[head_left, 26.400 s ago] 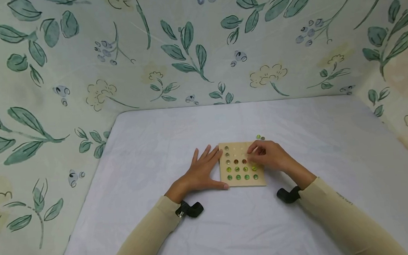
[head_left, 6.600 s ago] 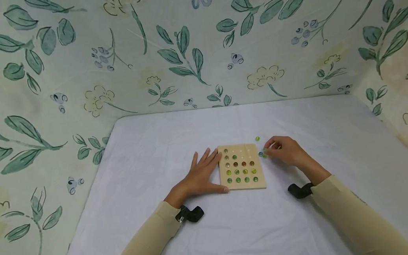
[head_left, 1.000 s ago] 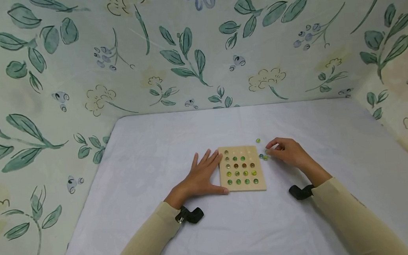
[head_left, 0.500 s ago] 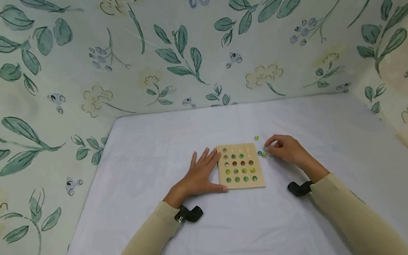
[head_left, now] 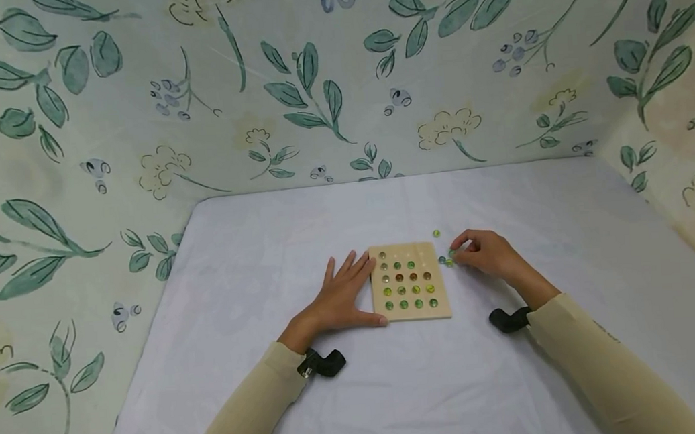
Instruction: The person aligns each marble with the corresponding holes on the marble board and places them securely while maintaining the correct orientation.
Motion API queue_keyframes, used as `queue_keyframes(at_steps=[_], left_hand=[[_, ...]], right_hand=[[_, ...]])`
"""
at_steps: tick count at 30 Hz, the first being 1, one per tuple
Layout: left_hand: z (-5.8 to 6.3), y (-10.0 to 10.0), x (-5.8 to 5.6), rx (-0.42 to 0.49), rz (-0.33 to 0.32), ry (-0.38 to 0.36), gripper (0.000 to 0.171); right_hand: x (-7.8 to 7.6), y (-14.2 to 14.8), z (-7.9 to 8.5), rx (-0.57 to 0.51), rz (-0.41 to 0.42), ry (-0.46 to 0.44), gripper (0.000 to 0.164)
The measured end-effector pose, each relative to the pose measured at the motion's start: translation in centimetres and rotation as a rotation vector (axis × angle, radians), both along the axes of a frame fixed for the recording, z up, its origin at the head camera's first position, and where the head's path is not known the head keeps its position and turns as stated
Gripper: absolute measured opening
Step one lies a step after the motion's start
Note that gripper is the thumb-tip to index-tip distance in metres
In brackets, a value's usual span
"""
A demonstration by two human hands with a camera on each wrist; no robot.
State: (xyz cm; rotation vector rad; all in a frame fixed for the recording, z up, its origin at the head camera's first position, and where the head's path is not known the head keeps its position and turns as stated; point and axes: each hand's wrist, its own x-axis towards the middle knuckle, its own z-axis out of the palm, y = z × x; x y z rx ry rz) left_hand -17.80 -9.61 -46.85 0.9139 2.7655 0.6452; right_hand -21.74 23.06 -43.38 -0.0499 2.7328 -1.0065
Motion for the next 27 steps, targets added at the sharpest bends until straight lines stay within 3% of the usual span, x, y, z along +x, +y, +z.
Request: queue_keyframes(at_steps=[27], left_hand=[[-0.29, -0.13, -0.09, 0.007, -0.007, 0.006, 0.117]], right_hand=[[0.26, -0.55, 0.15, 0.076, 0.012, 0.011, 0.019]])
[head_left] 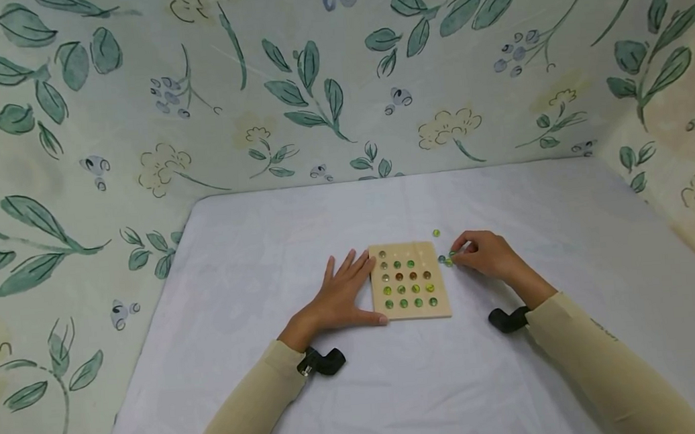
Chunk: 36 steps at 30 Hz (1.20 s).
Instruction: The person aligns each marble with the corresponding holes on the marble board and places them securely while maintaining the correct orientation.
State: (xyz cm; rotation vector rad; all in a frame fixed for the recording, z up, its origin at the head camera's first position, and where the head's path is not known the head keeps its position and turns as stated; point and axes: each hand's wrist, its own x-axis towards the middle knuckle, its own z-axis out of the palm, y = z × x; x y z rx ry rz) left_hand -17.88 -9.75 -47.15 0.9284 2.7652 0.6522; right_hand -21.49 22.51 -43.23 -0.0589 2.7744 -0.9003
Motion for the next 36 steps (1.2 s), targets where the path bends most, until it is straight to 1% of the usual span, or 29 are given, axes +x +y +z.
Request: queue_keyframes(at_steps=[10, 17, 24, 30, 36], left_hand=[[0.1, 0.0, 0.0, -0.008, -0.003, -0.004, 0.118], [0.3, -0.2, 0.0, 0.001, 0.002, -0.006, 0.117], [-0.3, -0.1, -0.2, -0.007, 0.003, 0.001, 0.118], [-0.2, 0.0, -0.2, -0.001, 0.002, -0.003, 0.118], [0.1, 0.0, -0.1, -0.006, 0.006, -0.015, 0.118]], right_hand=[[-0.4, 0.4, -0.2, -0.009, -0.005, -0.016, 0.02], [-0.4, 0.1, 0.2, -0.019, 0.019, 0.03, 0.019], [-0.1, -0.8, 1.0, -0.046, 0.055, 0.037, 0.018], [0.1, -1.6, 0.9, -0.061, 0.075, 0.054, 0.017], [0.1, -2.0, 0.9, -0.083, 0.117, 0.069, 0.018]])
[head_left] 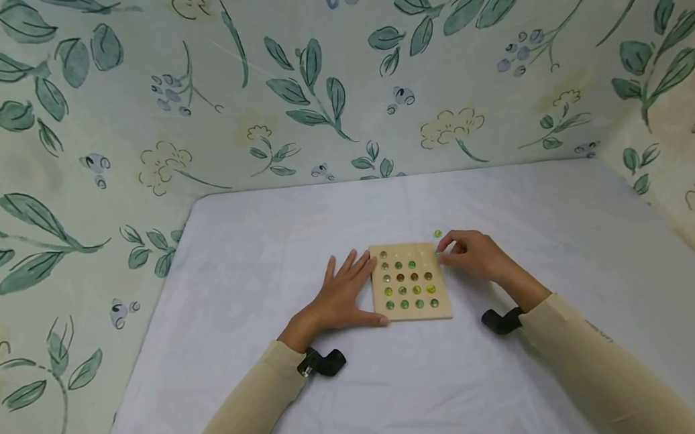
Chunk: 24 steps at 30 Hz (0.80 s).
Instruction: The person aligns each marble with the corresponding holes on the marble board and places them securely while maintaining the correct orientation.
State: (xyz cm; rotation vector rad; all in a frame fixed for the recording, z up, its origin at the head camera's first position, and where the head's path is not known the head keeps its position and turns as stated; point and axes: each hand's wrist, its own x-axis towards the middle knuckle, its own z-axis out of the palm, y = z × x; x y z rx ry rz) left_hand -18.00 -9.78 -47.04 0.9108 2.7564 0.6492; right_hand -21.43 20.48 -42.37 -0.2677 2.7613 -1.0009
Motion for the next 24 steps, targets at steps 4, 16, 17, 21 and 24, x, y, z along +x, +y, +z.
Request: queue_keyframes(at_steps=[4, 16, 17, 21, 24], left_hand=[[0.1, 0.0, 0.0, -0.001, 0.004, -0.003, 0.118], [0.2, -0.1, 0.1, 0.001, -0.005, 0.012, 0.117], [0.2, -0.1, 0.0, 0.004, -0.005, 0.013, 0.117], [0.2, -0.1, 0.1, 0.0, 0.0, 0.0, 0.117], [0.2, 0.0, 0.1, -0.009, 0.003, -0.007, 0.117]], right_hand=[[0.1, -0.4, 0.1, -0.01, 0.011, -0.012, 0.018], [0.0, -1.3, -0.1, -0.019, 0.05, -0.04, 0.016], [0.0, -1.4, -0.1, -0.02, 0.053, -0.039, 0.016], [0.1, -1.6, -0.3, -0.015, 0.061, -0.041, 0.016], [0.1, -1.7, -0.4, -0.007, 0.063, -0.036, 0.015]])
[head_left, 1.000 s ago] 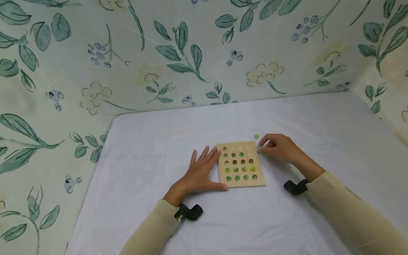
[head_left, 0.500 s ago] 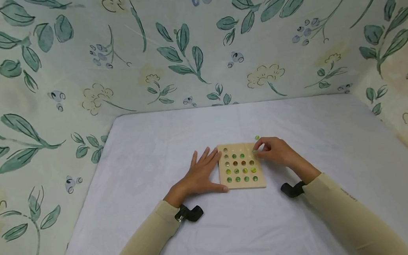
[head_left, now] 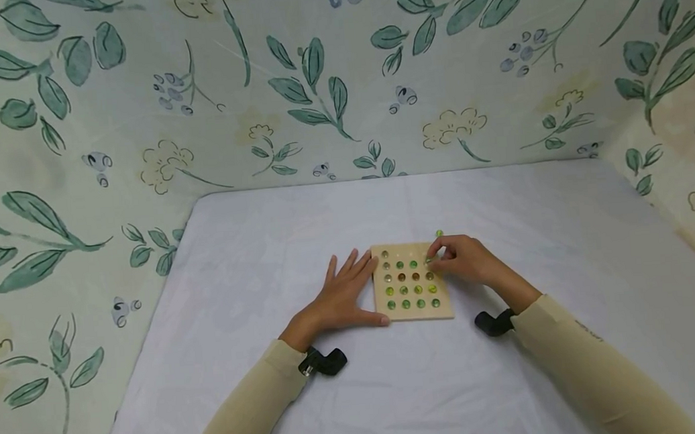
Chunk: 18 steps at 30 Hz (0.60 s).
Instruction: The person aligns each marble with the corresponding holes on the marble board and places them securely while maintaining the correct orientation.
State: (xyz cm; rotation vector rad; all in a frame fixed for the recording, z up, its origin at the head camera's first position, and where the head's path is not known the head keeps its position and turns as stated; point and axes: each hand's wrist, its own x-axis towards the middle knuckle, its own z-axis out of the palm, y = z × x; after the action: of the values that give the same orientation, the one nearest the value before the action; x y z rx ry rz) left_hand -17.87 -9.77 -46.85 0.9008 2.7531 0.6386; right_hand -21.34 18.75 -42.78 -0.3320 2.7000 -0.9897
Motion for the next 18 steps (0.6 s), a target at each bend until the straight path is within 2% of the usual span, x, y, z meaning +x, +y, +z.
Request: queue_keyframes(at_steps=[12, 18], left_hand=[[0.01, -0.07, 0.1, 0.012, -0.005, -0.002, 0.118], [0.08, 0.0, -0.03, 0.013, -0.007, 0.008, 0.117]], right_hand=[[0.2, 0.16, -0.07, -0.01, 0.01, 0.017, 0.016], [-0.08, 0.74, -0.02, 0.019, -0.055, 0.026, 0.015]])
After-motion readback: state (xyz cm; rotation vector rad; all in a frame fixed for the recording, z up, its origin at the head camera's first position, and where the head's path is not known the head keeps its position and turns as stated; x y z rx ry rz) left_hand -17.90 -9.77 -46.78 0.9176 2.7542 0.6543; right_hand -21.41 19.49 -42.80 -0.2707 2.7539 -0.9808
